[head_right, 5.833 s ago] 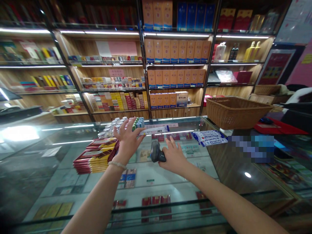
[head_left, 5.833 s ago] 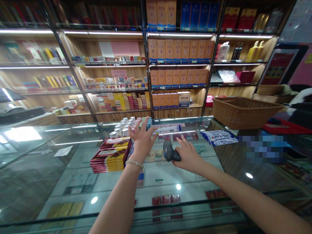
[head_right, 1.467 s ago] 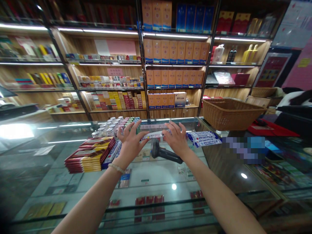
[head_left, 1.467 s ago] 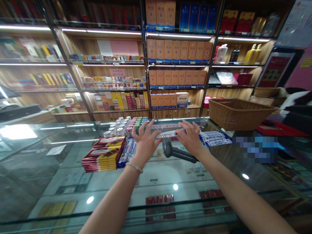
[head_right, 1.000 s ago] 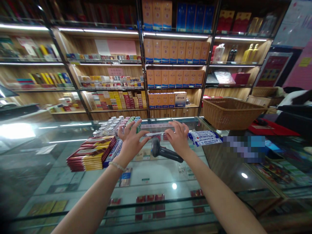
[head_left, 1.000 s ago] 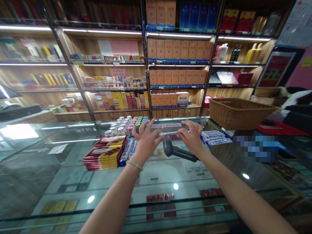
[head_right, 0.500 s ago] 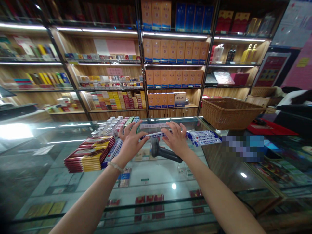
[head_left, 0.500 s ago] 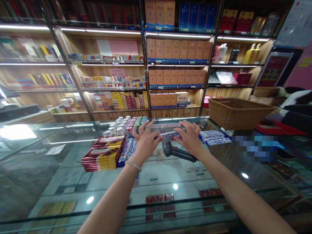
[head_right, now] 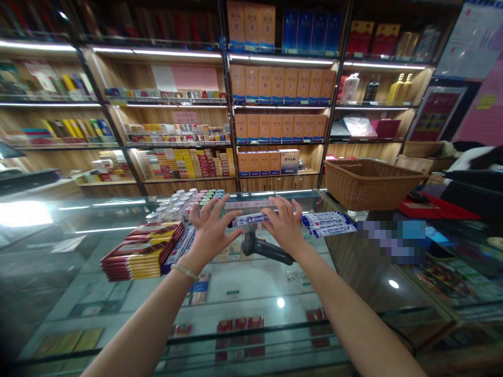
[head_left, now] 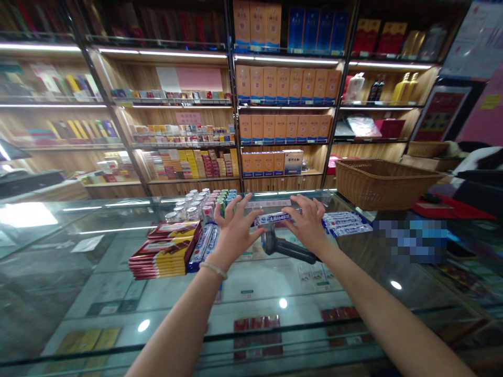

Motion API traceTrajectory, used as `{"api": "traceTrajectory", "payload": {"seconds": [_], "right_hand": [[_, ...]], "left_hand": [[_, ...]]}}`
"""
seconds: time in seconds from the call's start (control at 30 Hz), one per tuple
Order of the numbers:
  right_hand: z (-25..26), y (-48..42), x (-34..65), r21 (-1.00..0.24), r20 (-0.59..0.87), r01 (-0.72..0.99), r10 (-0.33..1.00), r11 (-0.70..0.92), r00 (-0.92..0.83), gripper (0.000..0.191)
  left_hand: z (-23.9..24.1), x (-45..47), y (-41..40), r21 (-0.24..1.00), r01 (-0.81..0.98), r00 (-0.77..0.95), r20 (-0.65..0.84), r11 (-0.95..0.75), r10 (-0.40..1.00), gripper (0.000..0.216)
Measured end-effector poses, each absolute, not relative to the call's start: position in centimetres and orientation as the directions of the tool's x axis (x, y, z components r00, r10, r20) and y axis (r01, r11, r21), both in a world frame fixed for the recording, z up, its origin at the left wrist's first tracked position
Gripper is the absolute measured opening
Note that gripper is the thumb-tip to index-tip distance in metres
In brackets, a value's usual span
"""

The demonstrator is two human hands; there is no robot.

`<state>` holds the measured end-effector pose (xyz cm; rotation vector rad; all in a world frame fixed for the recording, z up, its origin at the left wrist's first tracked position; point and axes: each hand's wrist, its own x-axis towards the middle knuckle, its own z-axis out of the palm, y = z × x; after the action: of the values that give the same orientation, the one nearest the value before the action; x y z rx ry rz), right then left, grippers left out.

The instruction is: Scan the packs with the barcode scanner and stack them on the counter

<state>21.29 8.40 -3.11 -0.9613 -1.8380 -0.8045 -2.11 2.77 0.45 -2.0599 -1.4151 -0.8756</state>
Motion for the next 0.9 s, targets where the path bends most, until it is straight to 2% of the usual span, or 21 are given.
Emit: {"api": "traceTrajectory", "payload": {"seconds": [0.33,0.53,0.9], "right_hand": [[-2.8,8.3,21.5,0.136,0.891,0.857,0.317,0.497,-0.326,0.022],[-2.0,8.6,22.7,0.195,0.877,0.862,0.310,0.468,-0.367,0.021],[-0.5,8.6,24.9,0.227,0.841,0.840,0.336,0.493,-0.424,0.018]], "left_hand": [[0.2,-2.0,3.0,-0.039,0.950,0.224,0.775,-0.309,0.591,0.017],[0.3,-2.4,3.2,-0.052,0.960,0.211,0.785,-0.277,0.583,0.016],[0.7,-1.7,3.4,-0.049,0.956,0.215,0.784,-0.288,0.582,0.016]]}}
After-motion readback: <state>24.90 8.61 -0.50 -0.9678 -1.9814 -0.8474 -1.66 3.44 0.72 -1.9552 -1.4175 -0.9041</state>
